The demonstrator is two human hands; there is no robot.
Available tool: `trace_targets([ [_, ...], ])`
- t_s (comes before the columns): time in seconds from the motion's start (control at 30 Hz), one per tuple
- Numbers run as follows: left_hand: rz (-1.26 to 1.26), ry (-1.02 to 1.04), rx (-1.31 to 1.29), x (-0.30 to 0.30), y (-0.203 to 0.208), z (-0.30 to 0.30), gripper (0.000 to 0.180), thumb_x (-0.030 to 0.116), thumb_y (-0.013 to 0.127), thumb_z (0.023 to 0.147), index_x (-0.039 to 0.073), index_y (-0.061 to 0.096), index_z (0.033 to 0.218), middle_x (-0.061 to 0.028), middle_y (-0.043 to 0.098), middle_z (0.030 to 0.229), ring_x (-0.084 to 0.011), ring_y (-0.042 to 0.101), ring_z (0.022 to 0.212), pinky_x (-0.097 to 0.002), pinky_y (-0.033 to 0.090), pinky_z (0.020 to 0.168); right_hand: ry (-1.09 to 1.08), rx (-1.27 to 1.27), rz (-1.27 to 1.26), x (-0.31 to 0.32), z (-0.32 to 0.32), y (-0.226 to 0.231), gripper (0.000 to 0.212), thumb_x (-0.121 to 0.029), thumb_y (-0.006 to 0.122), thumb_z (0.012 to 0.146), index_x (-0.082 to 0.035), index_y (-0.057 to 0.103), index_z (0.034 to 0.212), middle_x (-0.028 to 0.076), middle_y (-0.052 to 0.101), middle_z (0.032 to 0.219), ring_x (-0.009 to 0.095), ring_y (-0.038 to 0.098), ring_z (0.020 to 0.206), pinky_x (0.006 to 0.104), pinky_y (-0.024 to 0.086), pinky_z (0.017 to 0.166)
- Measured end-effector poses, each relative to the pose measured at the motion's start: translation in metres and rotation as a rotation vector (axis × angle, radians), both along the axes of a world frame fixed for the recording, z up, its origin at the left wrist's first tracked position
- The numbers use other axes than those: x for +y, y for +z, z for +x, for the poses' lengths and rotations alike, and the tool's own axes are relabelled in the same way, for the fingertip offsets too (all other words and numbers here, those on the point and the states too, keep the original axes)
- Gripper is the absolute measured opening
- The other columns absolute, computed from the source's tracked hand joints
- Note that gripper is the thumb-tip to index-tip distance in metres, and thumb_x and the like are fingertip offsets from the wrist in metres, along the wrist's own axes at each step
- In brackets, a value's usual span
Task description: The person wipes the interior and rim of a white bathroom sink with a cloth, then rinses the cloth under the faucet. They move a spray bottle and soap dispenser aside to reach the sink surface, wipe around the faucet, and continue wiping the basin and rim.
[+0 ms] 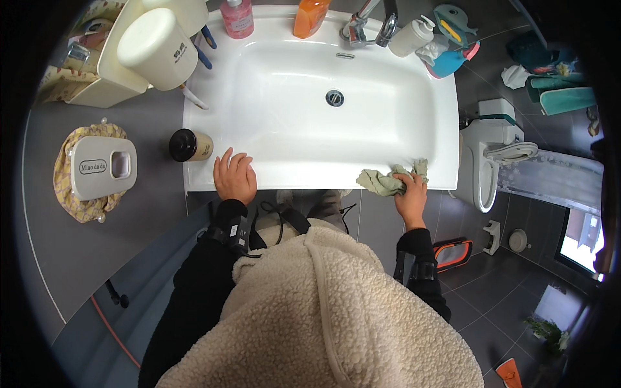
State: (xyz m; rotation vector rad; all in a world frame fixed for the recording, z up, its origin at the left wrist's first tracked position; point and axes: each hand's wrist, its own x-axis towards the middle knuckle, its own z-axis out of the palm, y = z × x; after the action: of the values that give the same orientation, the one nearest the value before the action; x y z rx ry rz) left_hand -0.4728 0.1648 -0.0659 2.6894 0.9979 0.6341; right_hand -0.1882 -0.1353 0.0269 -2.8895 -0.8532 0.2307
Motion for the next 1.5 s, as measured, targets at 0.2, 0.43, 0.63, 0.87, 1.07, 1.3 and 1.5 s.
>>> trace_targets([
  [0.2,-0.006,-0.002,0.002,-0.001,0.002,0.000,0.021,0.017,0.058,0.085,0.012,0.070,0.101,-0.0038,0.066,0.114,-0.0309,0.051,0.129,-0.0536,0.031,0.113,0.392,0.165,-0.054,0.088,-0.039,-0.004,0.043,-0.003,0.069,0.074,-0.021,0.072,0.113,0.010,0.060,0.120,0.034,0.052,0.117,0.0475,0.046,0.095],
  [0.43,-0.031,-0.017,0.019,0.000,0.003,-0.002,0.023,0.016,0.053,0.087,0.012,0.068,0.105,-0.0058,0.064,0.117,-0.0324,0.048,0.130,-0.0521,0.029,0.114,0.873,0.239,0.190,0.161,-0.097,-0.017,0.039,-0.006,0.070,0.073,-0.022,0.073,0.108,0.007,0.058,0.124,0.033,0.050,0.120,0.0450,0.041,0.098],
  [0.63,-0.030,0.001,0.015,-0.001,0.002,-0.001,0.023,0.015,0.053,0.087,0.011,0.068,0.103,-0.0062,0.065,0.116,-0.0323,0.049,0.129,-0.0521,0.030,0.114,0.569,0.233,0.175,0.095,-0.044,-0.010,0.048,0.003,0.072,0.064,-0.023,0.071,0.105,0.007,0.059,0.126,0.035,0.052,0.117,0.0455,0.045,0.093],
  [0.87,-0.021,-0.013,-0.005,0.000,0.003,0.000,0.023,0.015,0.054,0.086,0.011,0.069,0.102,-0.0069,0.065,0.115,-0.0329,0.049,0.129,-0.0523,0.030,0.114,0.108,0.026,0.021,0.026,0.004,-0.014,0.046,-0.001,0.069,0.067,-0.024,0.071,0.107,0.007,0.058,0.126,0.037,0.052,0.116,0.0477,0.047,0.094],
  [1.07,0.026,-0.001,0.004,-0.001,0.001,0.001,0.021,0.016,0.058,0.084,0.012,0.069,0.101,-0.0041,0.065,0.113,-0.0310,0.052,0.127,-0.0537,0.033,0.111,0.317,0.168,0.044,0.083,-0.036,-0.016,0.049,-0.013,0.073,0.069,-0.019,0.069,0.118,0.019,0.056,0.125,0.042,0.051,0.116,0.0517,0.043,0.100],
  [1.3,0.034,0.001,-0.002,-0.001,0.000,0.000,0.019,0.017,0.057,0.087,0.014,0.069,0.101,-0.0025,0.065,0.114,-0.0294,0.050,0.129,-0.0514,0.030,0.113,0.743,0.292,0.225,0.146,-0.108,-0.009,0.046,-0.023,0.076,0.074,-0.019,0.068,0.119,0.014,0.055,0.131,0.039,0.049,0.121,0.0497,0.042,0.099],
  [1.5,-0.006,-0.001,0.007,-0.002,0.001,0.000,0.020,0.013,0.053,0.089,0.013,0.066,0.104,-0.0048,0.064,0.117,-0.0318,0.048,0.130,-0.0512,0.030,0.113,0.405,0.090,0.232,0.085,-0.050,-0.027,0.040,-0.017,0.070,0.078,-0.018,0.067,0.118,0.016,0.056,0.131,0.039,0.046,0.130,0.0480,0.041,0.105],
])
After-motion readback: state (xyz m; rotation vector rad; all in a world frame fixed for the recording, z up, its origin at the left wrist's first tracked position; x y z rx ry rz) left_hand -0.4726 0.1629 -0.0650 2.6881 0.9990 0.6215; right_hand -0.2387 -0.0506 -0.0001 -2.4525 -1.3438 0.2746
